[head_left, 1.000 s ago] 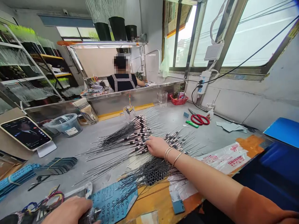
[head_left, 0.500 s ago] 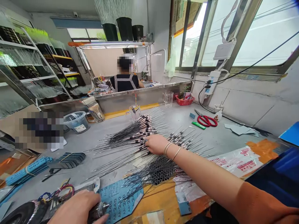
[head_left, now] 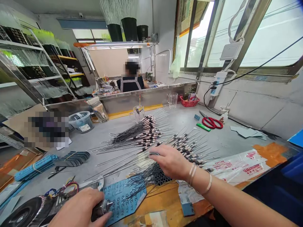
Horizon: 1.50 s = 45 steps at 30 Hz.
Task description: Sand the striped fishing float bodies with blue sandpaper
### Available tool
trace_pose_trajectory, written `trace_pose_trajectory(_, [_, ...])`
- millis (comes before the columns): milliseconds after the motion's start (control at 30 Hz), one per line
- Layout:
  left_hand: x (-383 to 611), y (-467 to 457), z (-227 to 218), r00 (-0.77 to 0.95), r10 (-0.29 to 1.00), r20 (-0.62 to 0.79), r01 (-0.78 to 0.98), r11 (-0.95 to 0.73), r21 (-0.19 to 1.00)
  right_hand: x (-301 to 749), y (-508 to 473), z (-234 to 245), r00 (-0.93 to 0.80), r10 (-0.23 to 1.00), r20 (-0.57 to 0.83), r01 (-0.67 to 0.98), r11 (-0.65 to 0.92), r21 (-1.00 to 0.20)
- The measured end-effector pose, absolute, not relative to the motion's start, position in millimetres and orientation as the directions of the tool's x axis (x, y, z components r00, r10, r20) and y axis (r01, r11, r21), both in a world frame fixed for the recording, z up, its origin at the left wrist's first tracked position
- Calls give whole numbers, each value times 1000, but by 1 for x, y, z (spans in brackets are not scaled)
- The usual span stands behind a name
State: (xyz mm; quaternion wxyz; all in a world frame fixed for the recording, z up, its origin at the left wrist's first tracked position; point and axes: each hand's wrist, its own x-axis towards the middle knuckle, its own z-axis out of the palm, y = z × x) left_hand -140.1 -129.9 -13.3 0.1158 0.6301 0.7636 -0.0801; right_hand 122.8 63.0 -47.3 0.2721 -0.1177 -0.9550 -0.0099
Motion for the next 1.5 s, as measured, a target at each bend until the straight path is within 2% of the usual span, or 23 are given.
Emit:
trace_pose_trajectory(133, [-138, -130, -12, -168, 943, -287, 984, 178, 10, 166, 44, -55, -682, 372, 630, 285, 928, -239])
trace_pose_trajectory(200, [-137, -130, -11, -161, 943, -291, 986, 169, 3, 184, 41, -52, -657, 410, 633, 306, 912, -274])
trace_pose_trajectory(500, [-130, -130, -6, -159, 951, -265, 987, 162, -11, 216, 34, -39, -694, 463, 551, 379, 886, -267])
trace_pose_trajectory(867, [-124, -131, -3, -174, 945, -275, 985, 169, -42, 215, 33, -40, -697, 464, 546, 366, 886, -286])
trace_pose_trajectory(1500, [-128, -129, -5, -157, 950, -269, 987, 159, -15, 207, 32, -48, -710, 453, 539, 359, 891, -277])
